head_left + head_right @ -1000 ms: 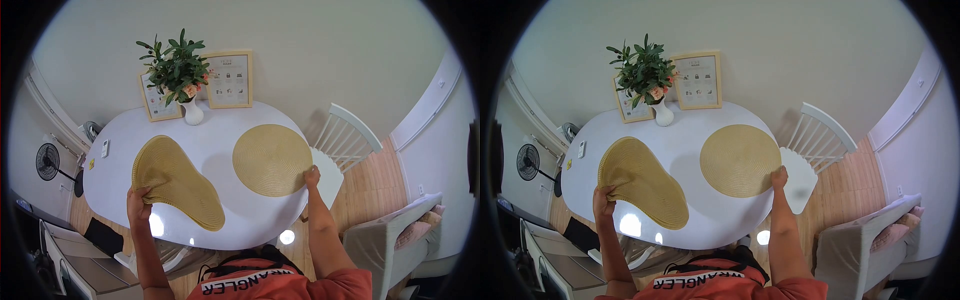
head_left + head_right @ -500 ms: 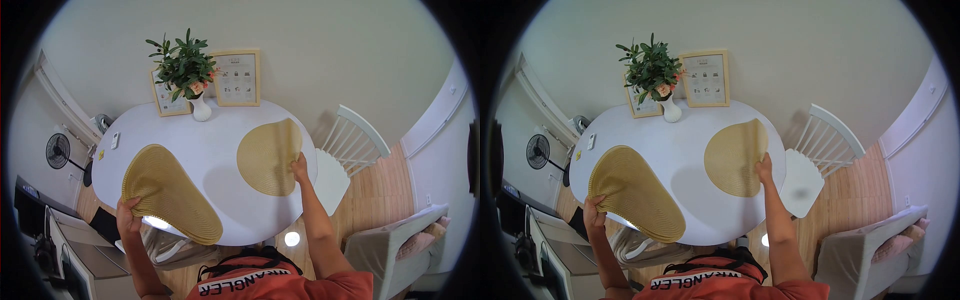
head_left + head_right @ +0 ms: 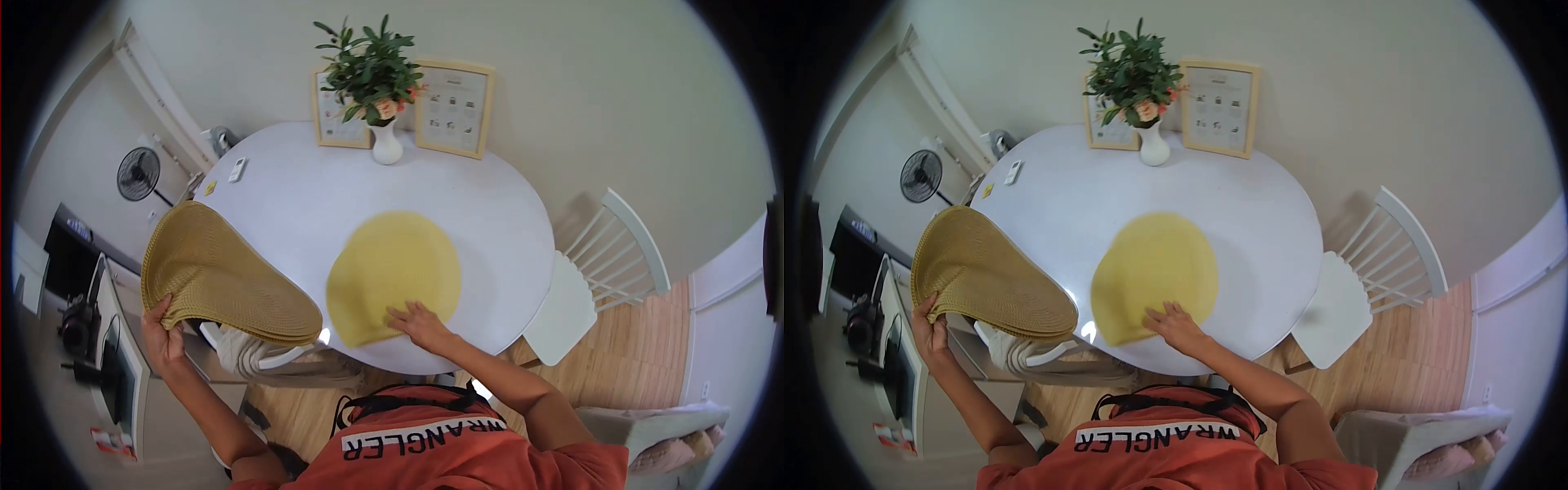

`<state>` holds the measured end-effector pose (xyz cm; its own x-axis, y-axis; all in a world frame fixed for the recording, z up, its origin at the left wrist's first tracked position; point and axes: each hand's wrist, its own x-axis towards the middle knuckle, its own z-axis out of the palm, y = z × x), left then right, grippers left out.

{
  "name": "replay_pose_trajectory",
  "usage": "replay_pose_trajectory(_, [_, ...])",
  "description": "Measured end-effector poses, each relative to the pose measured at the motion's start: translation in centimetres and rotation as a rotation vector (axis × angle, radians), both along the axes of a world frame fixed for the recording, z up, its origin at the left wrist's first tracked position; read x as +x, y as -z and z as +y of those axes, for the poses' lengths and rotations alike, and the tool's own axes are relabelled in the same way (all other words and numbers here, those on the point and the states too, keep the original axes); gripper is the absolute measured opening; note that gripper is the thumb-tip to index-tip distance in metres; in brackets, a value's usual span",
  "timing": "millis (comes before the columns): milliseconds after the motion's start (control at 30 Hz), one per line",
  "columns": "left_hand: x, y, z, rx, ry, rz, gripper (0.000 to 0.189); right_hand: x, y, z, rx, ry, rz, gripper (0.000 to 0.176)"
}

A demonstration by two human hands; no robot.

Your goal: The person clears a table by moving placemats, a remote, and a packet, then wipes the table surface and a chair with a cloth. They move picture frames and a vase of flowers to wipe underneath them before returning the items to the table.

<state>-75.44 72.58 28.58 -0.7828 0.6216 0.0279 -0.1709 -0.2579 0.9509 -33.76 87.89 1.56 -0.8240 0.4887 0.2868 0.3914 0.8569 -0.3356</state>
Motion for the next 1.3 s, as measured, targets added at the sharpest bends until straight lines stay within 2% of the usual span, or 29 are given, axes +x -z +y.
replay_pose_trajectory(33, [-0.3, -0.1, -0.5, 0.056, -0.012, 0.017, 0.031, -0.2, 0.6, -0.4, -0.185, -0.021, -0.03, 0.034])
replay_pose_trajectory(67, [-0.4, -0.4, -1.0, 0.113, -0.018, 0.037, 0.032, -0.5, 1.1, -0.8, -0.181, -0.037, -0.028, 0.034])
replay_pose_trajectory(133, [-0.5, -1.7, -2.0, 0.124, -0.076, 0.039, 0.032, -1.8, -0.6, -1.6, -0.539, 0.082, 0.062, 0.035])
replay_pose_trajectory(200, [-0.6, -3.5, -2.9, 0.148, -0.124, 0.091, 0.033, -3.3, -3.3, -1.0, -0.468, 0.057, 0.154, 0.031])
replay_pose_trajectory(267, [-0.3, -5.5, -3.4, 0.159, -0.135, 0.098, 0.033, -4.7, -6.2, 0.4, -1.269, 0.167, 0.567, 0.028])
replay_pose_trajectory(333, [1.2, -7.6, -3.3, 0.217, -0.091, 0.166, 0.032, -4.3, -9.4, 1.9, -1.601, 0.165, 0.951, 0.031])
replay_pose_trajectory(367, [1.5, -8.2, -3.3, 0.21, -0.062, 0.2, 0.032, -3.6, -10.4, 3.0, -1.691, 0.207, 0.987, 0.029])
replay_pose_trajectory(400, [2.2, -8.5, -2.9, 0.209, -0.07, 0.199, 0.032, -2.9, -9.5, 3.5, -1.695, 0.203, 0.978, 0.029])
replay_pose_trajectory(467, [3.8, -8.8, -2.1, 0.212, -0.049, 0.248, 0.032, -1.9, -5.6, 5.3, -1.671, 0.342, 1.1, 0.029])
replay_pose_trajectory(600, [8.4, -6.7, 2.1, 0.278, 0.121, 0.091, 0.031, 1.9, 2.2, 5.6, -1.649, 0.504, 0.925, 0.038])
replay_pose_trajectory(633, [9.8, -5.7, 3.3, 0.291, 0.178, 0.093, 0.031, 2.8, 3.8, 5.2, -1.475, 0.624, 0.775, 0.042])
replay_pose_trajectory(667, [11.4, -4.7, 4.6, 0.318, 0.152, -0.053, 0.029, 3.4, 4.7, 4.6, -1.294, 0.731, 0.625, 0.046])
replay_pose_trajectory(700, [12.7, -3.5, 5.8, 0.344, 0.126, -0.198, 0.028, 3.7, 4.8, 3.9, -1.293, 0.733, 0.622, 0.046])
replay_pose_trajectory(767, [13.5, -0.6, 7.1, 0.378, 0.362, -0.399, 0.028, 4.3, 4.0, 2.7, -0.484, 0.962, 0.307, 0.035])
replay_pose_trajectory(800, [14.0, 1.9, 7.8, 0.404, 0.379, -0.27, 0.028, 4.4, 2.9, 2.4, -0.485, 0.962, 0.304, 0.035])
replay_pose_trajectory(867, [14.1, 8.7, 8.7, 0.515, 0.435, -0.325, 0.029, 4.3, 0.3, 2.5, -0.33, 0.864, 0.634, 0.039])
replay_pose_trajectory(900, [14.0, 12.5, 8.7, 0.597, 0.472, -0.514, 0.031, 4.7, 5.4, 4.4, -1.059, 0.571, 1.271, 0.05])
replay_pose_trajectory(933, [14.5, 15.9, 8.6, 0.396, 0.328, -0.479, 0.032, 5.2, 3.9, 4.4, -1.062, 0.576, 1.27, 0.05])
replay_pose_trajectory(967, [14.9, 18.7, 8.2, 0.193, 0.186, -0.439, 0.034, 5.8, 0.6, 4.3, -1.598, 0.339, 1.383, 0.051])
replay_pose_trajectory(1000, [14.8, 20.9, 7.8, 0.16, 0.353, -0.572, 0.033, 6.1, -1.6, 4.3, -2.125, 0.042, 1.434, 0.052])
replay_pose_trajectory(1033, [14.8, 22.9, 7.4, 0.128, 0.52, -0.707, 0.033, 6.0, -1.7, 4.1, -2.056, 0.142, 1.478, 0.051])
replay_pose_trajectory(1067, [15.3, 24.6, 6.9, -0.055, 0.473, -0.615, 0.034, 6.3, -0.4, 4.4, -2.053, 0.15, 1.476, 0.051])
replay_pose_trajectory(1100, [15.9, 26.3, 6.4, -0.233, 0.421, -0.519, 0.034, 6.6, 2.5, 5.0, -1.958, 0.366, 1.276, 0.047])
replay_pose_trajectory(1133, [16.1, 29.0, 6.0, -0.229, 0.421, -0.519, 0.034, 6.7, 4.5, 5.4, -1.844, 0.559, 1.077, 0.042])
replay_pose_trajectory(1167, [16.2, 32.1, 5.6, -0.327, 0.386, -0.469, 0.035, 6.7, 5.5, 5.3, -1.841, 0.557, 1.076, 0.042])
replay_pose_trajectory(1233, [16.4, 33.0, 5.2, -0.429, 0.343, -0.43, 0.037, 6.8, 6.2, 4.4, -1.575, 0.647, 0.899, 0.035])
replay_pose_trajectory(1300, [15.9, 33.4, 5.4, -0.435, 0.24, -0.402, 0.035, 6.3, 6.2, 4.4, -1.562, 0.611, 0.884, 0.036])
